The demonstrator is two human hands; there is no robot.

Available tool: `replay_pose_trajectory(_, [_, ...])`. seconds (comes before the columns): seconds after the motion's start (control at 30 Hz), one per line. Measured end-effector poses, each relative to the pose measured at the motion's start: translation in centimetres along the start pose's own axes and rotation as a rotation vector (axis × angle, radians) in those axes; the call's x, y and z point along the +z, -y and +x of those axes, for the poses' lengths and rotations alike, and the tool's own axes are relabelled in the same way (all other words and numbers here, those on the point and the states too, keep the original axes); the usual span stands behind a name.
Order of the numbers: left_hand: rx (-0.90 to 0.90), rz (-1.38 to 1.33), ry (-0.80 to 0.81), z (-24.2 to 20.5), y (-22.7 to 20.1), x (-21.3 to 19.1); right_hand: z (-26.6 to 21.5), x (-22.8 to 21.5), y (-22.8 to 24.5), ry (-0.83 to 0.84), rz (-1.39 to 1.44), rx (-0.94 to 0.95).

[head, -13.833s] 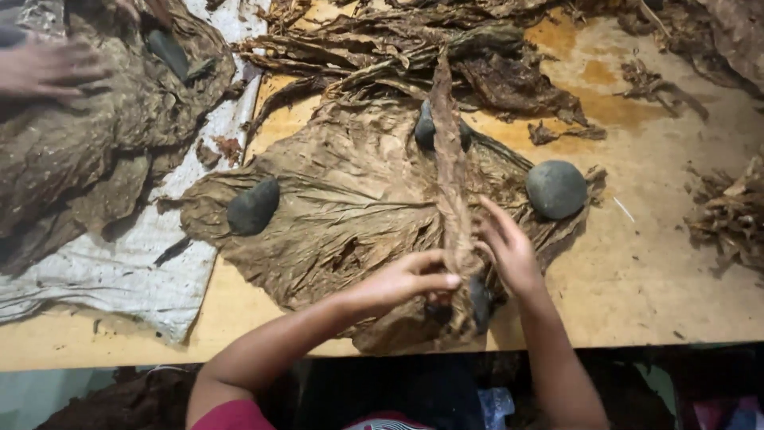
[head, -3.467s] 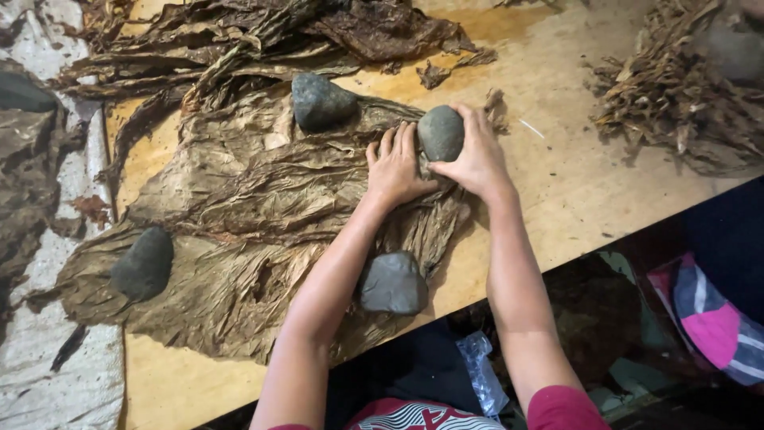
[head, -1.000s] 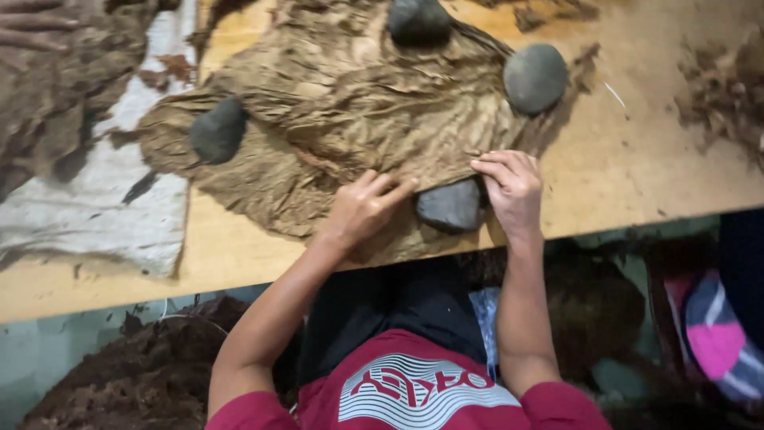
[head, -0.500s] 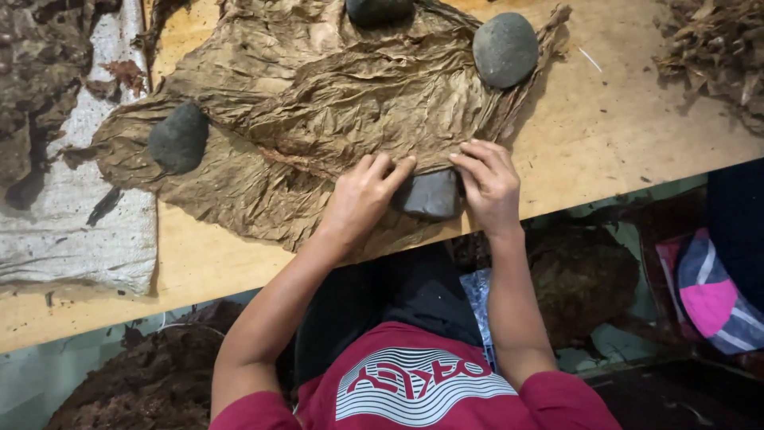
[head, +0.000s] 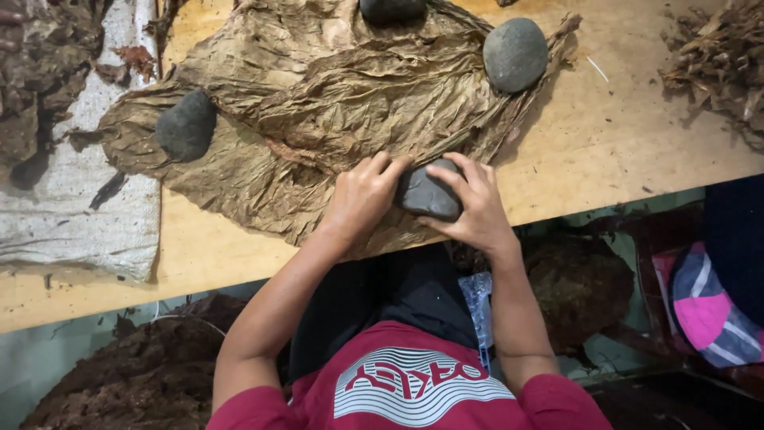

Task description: The person repeatedly folds and presses dried tobacco leaves on a wooden table using several smooth stones as weights. They adjust the leaves and stones multiple times, occasionally lifting and refolding sections of the leaves.

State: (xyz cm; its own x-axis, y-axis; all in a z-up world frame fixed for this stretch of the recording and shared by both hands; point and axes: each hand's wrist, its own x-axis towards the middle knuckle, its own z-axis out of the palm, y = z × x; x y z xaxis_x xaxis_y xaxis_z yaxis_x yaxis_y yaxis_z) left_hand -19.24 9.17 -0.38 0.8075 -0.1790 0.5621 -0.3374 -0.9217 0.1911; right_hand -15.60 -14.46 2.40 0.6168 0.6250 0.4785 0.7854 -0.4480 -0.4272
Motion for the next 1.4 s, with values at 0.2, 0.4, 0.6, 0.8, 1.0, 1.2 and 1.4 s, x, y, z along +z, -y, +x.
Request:
replay_pose_trajectory(0.2, [0.008, -0.013, -0.011, 0.1, -0.1, -1.9, -1.6, -0.4, -0.5, -0.165, 0.276, 0.112])
replay_pose_trajectory(0.4, [0.136, 0.057, 0.025, -0.9, -1.8, -0.8, 0.0, -1.4, -0.7, -0.358, 0.595, 0.207])
replay_pose_trajectory(0.6, [0.126, 0.086, 0.064, -2.4, -3.0, 0.3, 3.9, -1.3, -2.4, -0.256, 0.255, 0.093])
replay_pose_trajectory(0.8, [0.069, 0.076, 0.152, -3.2, -3.7, 0.7, 6.1, 1.0, -4.4, -0.098, 0.12, -0.049])
replay_pose_trajectory(1.0, [-0.057, -0.003, 0.236, 0.1, -3.9, -4.7, 6.2, 0.1, -4.2, 0.276, 0.152, 0.073])
replay_pose_trajectory(1.2, [-0.156, 0.065, -0.019, 10.5, 6.5, -0.4, 7.0, 0.0, -4.0, 0.348, 0.191, 0.085])
replay_pose_trajectory(1.4, [-0.266, 0.121, 0.138, 16.9, 10.9, 4.5, 6.0, 1.0, -5.7, 0.361, 0.218, 0.12])
